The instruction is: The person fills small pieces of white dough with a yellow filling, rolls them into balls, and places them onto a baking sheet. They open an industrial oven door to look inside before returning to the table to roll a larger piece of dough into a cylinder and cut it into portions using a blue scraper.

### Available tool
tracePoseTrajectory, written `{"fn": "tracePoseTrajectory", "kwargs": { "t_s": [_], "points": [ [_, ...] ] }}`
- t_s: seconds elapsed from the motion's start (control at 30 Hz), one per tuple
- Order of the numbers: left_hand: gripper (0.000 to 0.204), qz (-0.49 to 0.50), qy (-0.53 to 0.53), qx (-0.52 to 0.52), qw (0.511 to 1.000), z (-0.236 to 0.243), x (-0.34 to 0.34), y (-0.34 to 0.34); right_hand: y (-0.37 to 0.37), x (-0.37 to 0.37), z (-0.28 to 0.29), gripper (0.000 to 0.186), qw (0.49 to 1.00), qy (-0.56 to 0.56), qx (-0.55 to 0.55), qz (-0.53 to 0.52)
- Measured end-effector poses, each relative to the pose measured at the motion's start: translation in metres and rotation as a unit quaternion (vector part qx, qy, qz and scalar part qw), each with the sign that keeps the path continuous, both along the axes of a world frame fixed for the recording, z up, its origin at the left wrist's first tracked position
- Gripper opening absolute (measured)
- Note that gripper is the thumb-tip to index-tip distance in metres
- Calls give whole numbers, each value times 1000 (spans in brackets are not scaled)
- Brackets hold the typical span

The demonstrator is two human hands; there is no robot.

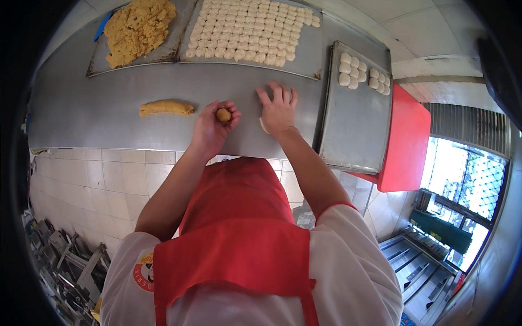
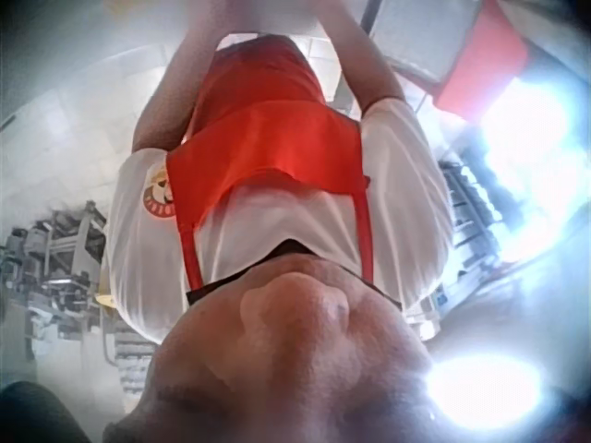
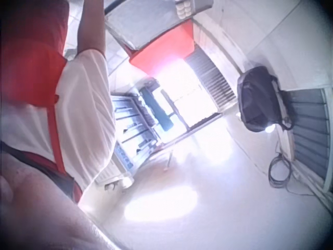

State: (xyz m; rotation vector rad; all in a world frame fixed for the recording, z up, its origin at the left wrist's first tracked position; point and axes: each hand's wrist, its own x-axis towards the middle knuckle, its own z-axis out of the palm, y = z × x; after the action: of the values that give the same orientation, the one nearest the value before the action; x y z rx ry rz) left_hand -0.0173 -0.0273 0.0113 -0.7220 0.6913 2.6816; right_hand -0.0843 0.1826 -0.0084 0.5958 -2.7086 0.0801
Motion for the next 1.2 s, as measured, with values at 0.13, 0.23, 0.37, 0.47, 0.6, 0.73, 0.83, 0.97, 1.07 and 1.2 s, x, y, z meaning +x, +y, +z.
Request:
{"fn": "tracePoseTrajectory", "kwargs": {
  "t_s": [0.13,0.23,0.37,0.47,0.6,0.73,0.83,0.97,1.07,1.2],
  "points": [
    [30,36,-51,-63,996,-5,-5,43,-7,33,24,33,952,-168,-252,45],
    [39,-78,12,-48,996,11,0,61,8,60,55,31,879,-258,-398,44],
    [50,-186,190,-453,851,-3,-9,57,24,64,39,21,916,-153,-370,11],
    [52,-274,341,-715,545,-10,-14,53,50,66,-1,21,956,-156,-245,43],
    [49,-263,423,-733,462,-19,-15,56,61,71,0,39,937,-184,-298,21],
    [50,-317,397,-616,602,-26,0,52,62,80,6,45,933,-224,-280,38],
    [59,-227,339,-382,829,-10,16,47,52,88,14,27,781,-345,-520,29],
    [51,-222,295,-377,850,3,19,33,37,95,34,28,658,-406,-635,11],
    [43,-215,293,-406,838,16,25,28,24,98,49,30,676,-383,-629,11],
    [37,-201,305,-473,802,23,28,23,18,102,67,33,773,-336,-538,27]
  ]
}}
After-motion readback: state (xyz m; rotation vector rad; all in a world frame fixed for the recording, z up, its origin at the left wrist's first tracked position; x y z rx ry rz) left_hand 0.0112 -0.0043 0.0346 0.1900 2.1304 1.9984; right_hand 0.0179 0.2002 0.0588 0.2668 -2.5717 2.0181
